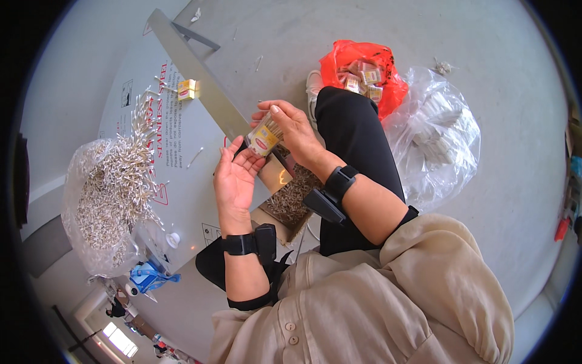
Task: Packing cotton swabs into small plastic containers on a workbench.
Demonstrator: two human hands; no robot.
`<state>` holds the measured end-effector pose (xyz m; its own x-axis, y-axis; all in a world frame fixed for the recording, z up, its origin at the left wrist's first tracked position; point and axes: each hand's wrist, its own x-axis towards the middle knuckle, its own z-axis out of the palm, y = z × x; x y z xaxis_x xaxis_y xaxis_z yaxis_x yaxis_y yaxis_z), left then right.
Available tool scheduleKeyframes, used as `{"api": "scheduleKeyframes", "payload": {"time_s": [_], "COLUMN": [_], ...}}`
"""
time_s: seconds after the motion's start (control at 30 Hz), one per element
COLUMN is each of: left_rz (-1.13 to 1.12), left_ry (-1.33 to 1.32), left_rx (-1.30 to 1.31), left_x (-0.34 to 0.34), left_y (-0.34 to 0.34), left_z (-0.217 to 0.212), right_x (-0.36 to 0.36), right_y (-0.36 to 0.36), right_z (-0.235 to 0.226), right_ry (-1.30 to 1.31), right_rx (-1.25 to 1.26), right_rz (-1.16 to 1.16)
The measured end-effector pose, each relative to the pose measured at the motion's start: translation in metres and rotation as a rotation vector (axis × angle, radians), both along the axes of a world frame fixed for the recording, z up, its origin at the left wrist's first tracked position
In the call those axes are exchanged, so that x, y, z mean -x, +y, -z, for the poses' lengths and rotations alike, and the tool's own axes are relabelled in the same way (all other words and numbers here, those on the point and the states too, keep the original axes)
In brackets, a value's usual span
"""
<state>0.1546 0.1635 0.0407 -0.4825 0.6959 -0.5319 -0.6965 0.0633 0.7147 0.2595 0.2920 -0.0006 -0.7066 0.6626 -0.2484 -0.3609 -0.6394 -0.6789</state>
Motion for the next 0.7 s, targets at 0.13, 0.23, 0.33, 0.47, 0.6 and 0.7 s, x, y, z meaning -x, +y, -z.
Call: {"api": "scheduleKeyframes", "payload": {"time_s": [0.13, 0.23, 0.33, 0.47, 0.6, 0.7], "left_rz": [-0.098, -0.181, -0.153, -0.113, -0.101, -0.059], "left_ry": [0.102, -0.010, -0.043, -0.024, 0.040, 0.139], "left_rx": [0.130, 0.074, 0.052, 0.046, 0.076, 0.140], "left_x": [-0.006, -0.003, 0.000, -0.003, -0.007, -0.009], "left_y": [-0.002, -0.007, -0.005, 0.006, 0.010, 0.003], "left_z": [0.000, 0.005, 0.006, 0.004, -0.002, -0.007], "right_x": [-0.002, -0.001, 0.000, 0.000, -0.003, -0.004], "right_y": [0.002, 0.000, -0.001, 0.002, 0.004, 0.002], "right_z": [0.001, 0.000, 0.000, 0.000, 0.000, 0.001], "right_ry": [0.013, 0.031, 0.043, 0.034, 0.032, 0.053], "right_rx": [0.090, 0.126, 0.118, 0.140, 0.136, 0.176], "right_rz": [0.023, 0.033, 0.038, 0.055, 0.079, 0.050]}}
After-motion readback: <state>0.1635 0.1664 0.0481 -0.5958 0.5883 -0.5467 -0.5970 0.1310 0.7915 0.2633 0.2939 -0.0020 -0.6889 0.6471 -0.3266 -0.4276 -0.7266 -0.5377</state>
